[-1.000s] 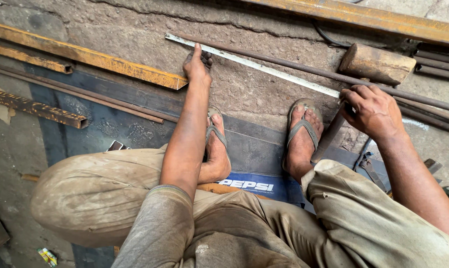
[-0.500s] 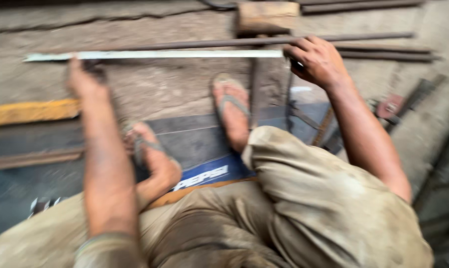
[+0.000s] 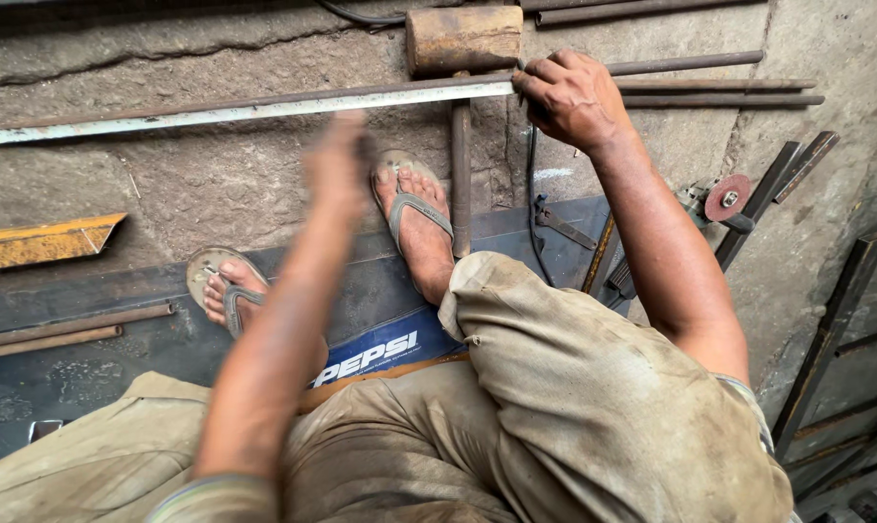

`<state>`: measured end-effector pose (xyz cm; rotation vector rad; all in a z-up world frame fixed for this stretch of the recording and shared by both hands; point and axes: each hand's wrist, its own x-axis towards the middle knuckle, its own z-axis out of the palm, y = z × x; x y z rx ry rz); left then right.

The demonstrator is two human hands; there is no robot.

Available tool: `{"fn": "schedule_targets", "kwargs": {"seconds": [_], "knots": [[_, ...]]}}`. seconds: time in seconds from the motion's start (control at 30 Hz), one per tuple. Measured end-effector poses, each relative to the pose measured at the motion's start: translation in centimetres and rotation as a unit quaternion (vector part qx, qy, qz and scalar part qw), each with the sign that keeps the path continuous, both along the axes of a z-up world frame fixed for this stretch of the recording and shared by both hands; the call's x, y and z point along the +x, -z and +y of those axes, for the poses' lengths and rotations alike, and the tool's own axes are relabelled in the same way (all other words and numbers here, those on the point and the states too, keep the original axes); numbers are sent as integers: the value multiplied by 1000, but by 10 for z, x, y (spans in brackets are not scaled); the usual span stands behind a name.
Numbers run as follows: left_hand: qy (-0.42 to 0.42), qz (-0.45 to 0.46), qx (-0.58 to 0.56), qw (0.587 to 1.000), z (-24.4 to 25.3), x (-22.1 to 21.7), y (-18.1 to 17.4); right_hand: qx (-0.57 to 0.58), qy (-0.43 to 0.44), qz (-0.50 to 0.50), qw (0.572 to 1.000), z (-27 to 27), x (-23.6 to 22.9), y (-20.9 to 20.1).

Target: The person measures and marks metal pipes with a tape measure, then uses an angle grinder to cut the pipes into shorter segments. The person repeats this process multiple times, stacking the cut pieces.

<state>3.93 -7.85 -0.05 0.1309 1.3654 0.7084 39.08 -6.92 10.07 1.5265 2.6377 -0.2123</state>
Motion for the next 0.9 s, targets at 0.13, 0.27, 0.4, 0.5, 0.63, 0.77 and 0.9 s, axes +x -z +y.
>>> {"fn": "schedule_targets", "kwargs": {"seconds": [0.13, 0.27, 0.4, 0.5, 0.63, 0.77, 0.9], "knots": [[25, -93, -25, 995, -8, 111, 8, -2, -5, 0, 1000, -1, 1, -1], [-36, -110, -33, 993, 2, 148, 21, -12, -8, 13, 1000, 1, 1, -3], [-35, -91, -6, 995, 0, 153, 30, -13, -16, 9, 1000, 4, 1, -2], [-30, -85, 4, 996, -2, 154, 31, -39, -6, 23, 999, 7, 3, 1], [-34, -81, 8, 996, -2, 157, 26, -70, 53, 62, 994, 4, 4, 6], [-30, -63, 4, 998, 0, 157, 22, -151, 165, 231, 947, 8, -5, 14], [-30, -56, 3, 998, 1, 158, 15, -164, 252, 252, 920, 30, -28, 12]]}}
